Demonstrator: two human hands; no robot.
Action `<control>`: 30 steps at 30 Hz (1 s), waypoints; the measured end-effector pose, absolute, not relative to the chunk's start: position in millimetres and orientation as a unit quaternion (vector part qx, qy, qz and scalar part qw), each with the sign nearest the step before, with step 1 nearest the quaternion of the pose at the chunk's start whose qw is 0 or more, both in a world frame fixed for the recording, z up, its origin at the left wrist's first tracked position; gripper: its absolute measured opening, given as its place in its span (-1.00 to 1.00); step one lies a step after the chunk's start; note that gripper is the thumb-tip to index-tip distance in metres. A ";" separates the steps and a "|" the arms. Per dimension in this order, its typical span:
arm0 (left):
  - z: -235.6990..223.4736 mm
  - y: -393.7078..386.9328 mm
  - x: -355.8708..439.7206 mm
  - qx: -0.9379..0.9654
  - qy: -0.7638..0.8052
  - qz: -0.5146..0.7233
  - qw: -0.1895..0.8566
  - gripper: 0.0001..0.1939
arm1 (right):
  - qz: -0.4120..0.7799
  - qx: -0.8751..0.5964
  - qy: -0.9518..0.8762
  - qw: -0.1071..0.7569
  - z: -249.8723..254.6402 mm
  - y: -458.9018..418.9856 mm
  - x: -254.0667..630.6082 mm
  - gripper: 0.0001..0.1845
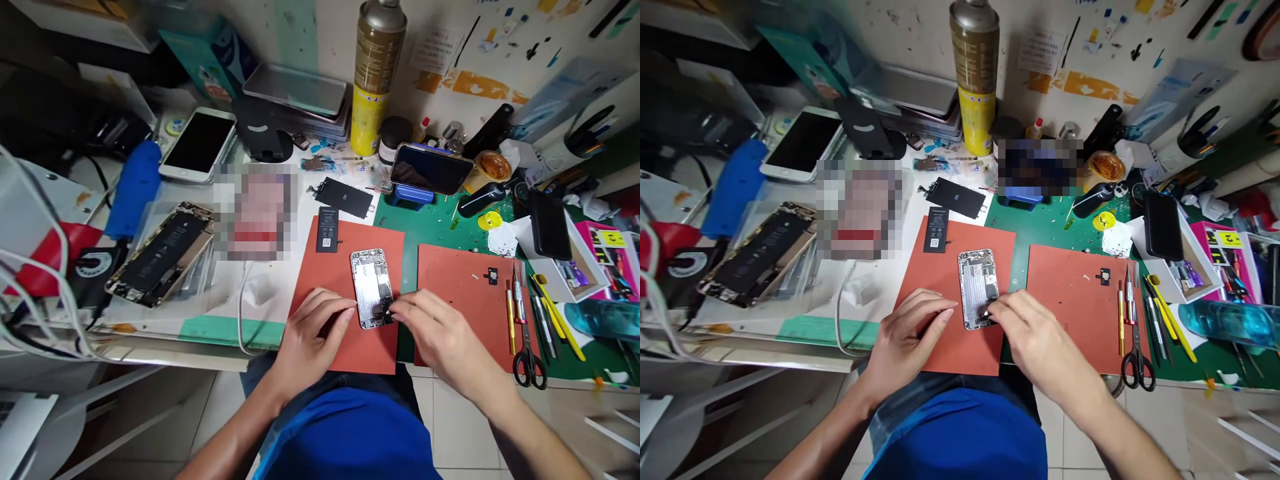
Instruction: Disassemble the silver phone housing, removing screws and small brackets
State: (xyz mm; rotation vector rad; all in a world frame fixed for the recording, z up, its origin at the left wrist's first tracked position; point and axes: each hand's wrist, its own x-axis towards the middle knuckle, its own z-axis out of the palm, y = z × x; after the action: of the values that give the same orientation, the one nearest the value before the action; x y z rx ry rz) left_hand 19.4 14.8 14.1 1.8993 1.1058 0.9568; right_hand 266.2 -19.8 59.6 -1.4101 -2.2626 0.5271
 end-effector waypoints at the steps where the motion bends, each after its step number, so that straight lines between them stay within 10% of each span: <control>1: 13.8 14.5 19.4 0.741 0.429 0.369 0.362 -0.83 | 0.182 -0.503 -0.821 0.200 55.9 -22.4 257.7 -0.60; 30: 12.2 17.7 18.3 0.763 0.400 0.369 0.350 -0.78 | 0.300 -0.494 -0.797 0.176 45.0 2.8 237.9 -0.72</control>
State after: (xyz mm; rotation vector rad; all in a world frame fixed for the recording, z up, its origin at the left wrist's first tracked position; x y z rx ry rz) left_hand 18.3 17.7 12.2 1.9756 1.0366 0.9552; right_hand 237.9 2.8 45.0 -1.4000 -2.2556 0.8501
